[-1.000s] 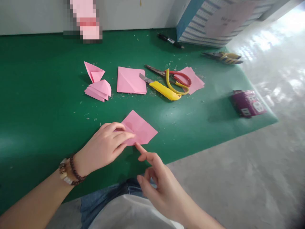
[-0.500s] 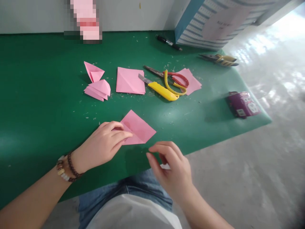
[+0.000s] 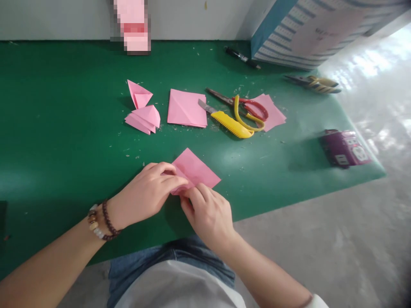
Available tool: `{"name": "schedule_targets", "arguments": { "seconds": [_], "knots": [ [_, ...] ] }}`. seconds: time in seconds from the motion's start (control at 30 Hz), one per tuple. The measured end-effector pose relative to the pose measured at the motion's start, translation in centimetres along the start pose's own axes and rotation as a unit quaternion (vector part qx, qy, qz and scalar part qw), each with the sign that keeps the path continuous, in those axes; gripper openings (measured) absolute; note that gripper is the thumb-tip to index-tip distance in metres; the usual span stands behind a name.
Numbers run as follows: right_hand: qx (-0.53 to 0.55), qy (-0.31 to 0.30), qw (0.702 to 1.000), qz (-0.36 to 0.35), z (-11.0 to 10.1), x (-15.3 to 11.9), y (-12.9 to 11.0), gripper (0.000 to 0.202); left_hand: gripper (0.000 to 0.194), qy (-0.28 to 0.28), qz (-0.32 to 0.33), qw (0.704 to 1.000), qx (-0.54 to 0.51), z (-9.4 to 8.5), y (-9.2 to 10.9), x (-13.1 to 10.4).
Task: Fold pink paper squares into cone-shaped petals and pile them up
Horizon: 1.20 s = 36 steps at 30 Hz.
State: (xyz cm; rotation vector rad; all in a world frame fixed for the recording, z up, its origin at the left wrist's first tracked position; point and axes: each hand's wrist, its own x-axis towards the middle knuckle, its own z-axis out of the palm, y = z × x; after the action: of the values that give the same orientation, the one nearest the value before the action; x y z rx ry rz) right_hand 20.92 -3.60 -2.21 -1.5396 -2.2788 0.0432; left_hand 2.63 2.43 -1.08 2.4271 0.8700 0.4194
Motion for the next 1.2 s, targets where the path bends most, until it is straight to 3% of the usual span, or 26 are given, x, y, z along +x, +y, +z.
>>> {"name": "schedule_targets", "arguments": {
  "seconds": [0.17,0.27,0.37,0.47,0.57,0.67,0.97,1.2],
  "knots": [
    [0.02,-0.006,1.0,-0.008,0.9,0.4,-1.5,0.022,0.033,0.007,0.002,1.0,0.012,0.1,0.0,0.0],
    [0.101,-0.009,0.995,-0.011,0.4,0.4,-1.6,0.02,0.033,0.009,0.0,1.0,0.013,0.1,0.0,0.0],
    [0.204,0.042,0.978,0.007,-1.3,0.4,0.7,0.01,0.035,0.01,0.007,1.0,0.019,0.2,0.0,-0.1],
    [0.108,0.159,0.98,0.041,-2.8,0.6,5.1,0.028,0.039,0.006,0.052,0.997,0.048,0.2,-0.1,-0.1],
    [0.067,0.09,0.993,-0.046,-3.1,0.8,8.9,0.031,0.039,-0.005,0.109,0.992,0.067,0.0,-0.3,-0.1],
    [0.049,0.02,0.991,-0.125,-2.6,1.1,10.2,0.028,0.032,-0.017,0.132,0.988,0.075,-0.3,-0.5,0.0],
    [0.028,-0.016,0.979,-0.201,-3.0,0.8,8.0,0.014,0.031,-0.016,0.134,0.979,0.152,-0.5,-0.4,-0.5],
    [0.108,-0.042,0.979,-0.167,-3.2,1.7,7.2,0.012,0.035,-0.02,0.135,0.981,0.135,0.0,0.0,-0.9]
  ]
}}
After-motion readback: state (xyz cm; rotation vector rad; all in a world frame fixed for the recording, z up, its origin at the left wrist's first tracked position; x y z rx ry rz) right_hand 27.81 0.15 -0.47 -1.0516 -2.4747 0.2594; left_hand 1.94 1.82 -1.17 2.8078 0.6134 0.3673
